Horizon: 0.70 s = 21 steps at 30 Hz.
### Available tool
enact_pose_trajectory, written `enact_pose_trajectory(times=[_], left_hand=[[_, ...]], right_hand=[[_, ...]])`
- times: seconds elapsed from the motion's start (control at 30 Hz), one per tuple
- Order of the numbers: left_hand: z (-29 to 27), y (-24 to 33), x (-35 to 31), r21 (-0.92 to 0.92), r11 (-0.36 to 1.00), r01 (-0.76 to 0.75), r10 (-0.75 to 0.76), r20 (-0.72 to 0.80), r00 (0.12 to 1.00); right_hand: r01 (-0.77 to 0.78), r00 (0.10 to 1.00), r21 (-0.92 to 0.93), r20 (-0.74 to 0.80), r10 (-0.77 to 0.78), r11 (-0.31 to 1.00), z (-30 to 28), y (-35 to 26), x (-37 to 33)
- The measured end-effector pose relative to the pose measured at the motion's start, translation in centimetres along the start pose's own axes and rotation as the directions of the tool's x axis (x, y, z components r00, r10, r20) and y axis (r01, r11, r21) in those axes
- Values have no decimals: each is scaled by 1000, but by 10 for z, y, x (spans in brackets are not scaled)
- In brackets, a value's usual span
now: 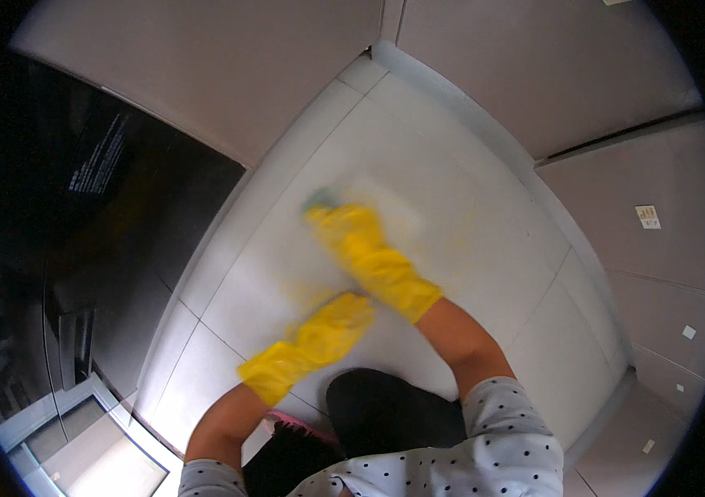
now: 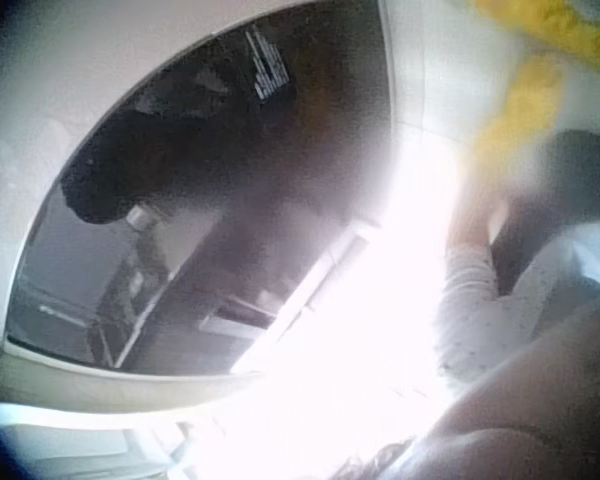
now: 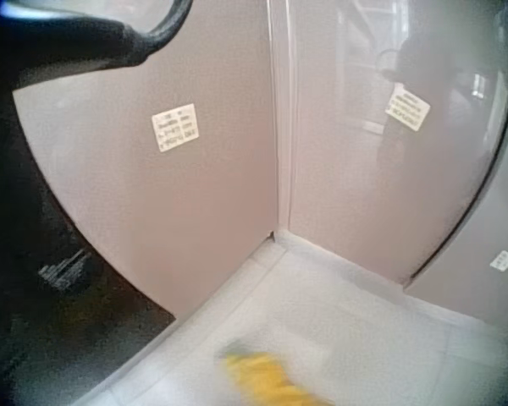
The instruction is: The person walks through the house and then kneels on the floor to clean the kitchen floor and the lower part of the cabinet using a cloth.
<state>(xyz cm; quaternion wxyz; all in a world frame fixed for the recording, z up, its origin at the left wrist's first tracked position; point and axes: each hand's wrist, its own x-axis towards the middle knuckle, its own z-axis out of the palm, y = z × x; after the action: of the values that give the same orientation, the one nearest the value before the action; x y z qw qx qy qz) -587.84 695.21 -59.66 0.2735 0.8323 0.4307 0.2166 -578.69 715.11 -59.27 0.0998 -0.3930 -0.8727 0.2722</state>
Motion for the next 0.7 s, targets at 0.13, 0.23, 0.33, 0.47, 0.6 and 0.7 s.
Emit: enact_pose_trajectory(times=[0.13, 0.23, 0.33, 0.47, 0.6, 0.7], left_hand=[[42, -4, 32, -81, 987, -138, 157, 321, 934], [-4, -13, 57, 139, 989, -45, 14, 221, 975], [-31, -26, 87, 230, 973, 13, -31, 75, 997], [-37, -31, 143, 189, 969, 162, -210, 273, 939], [-8, -53, 101, -242, 933, 266, -288, -58, 956], [-20, -51, 107, 118, 984, 135, -137, 6, 991]], right_hand=[[182, 983, -132, 18, -181, 975, 4, -28, 13], [-521, 737, 613, -28, 676, 594, -33, 52, 57], [-123, 725, -40, -686, 62, 992, -48, 85, 68], [186, 967, -79, -163, -197, 979, 14, -14, 67], [-93, 994, 488, -11, 113, 868, 41, -22, 116], [-14, 922, 8, -386, 17, 1000, 4, 31, 171]])
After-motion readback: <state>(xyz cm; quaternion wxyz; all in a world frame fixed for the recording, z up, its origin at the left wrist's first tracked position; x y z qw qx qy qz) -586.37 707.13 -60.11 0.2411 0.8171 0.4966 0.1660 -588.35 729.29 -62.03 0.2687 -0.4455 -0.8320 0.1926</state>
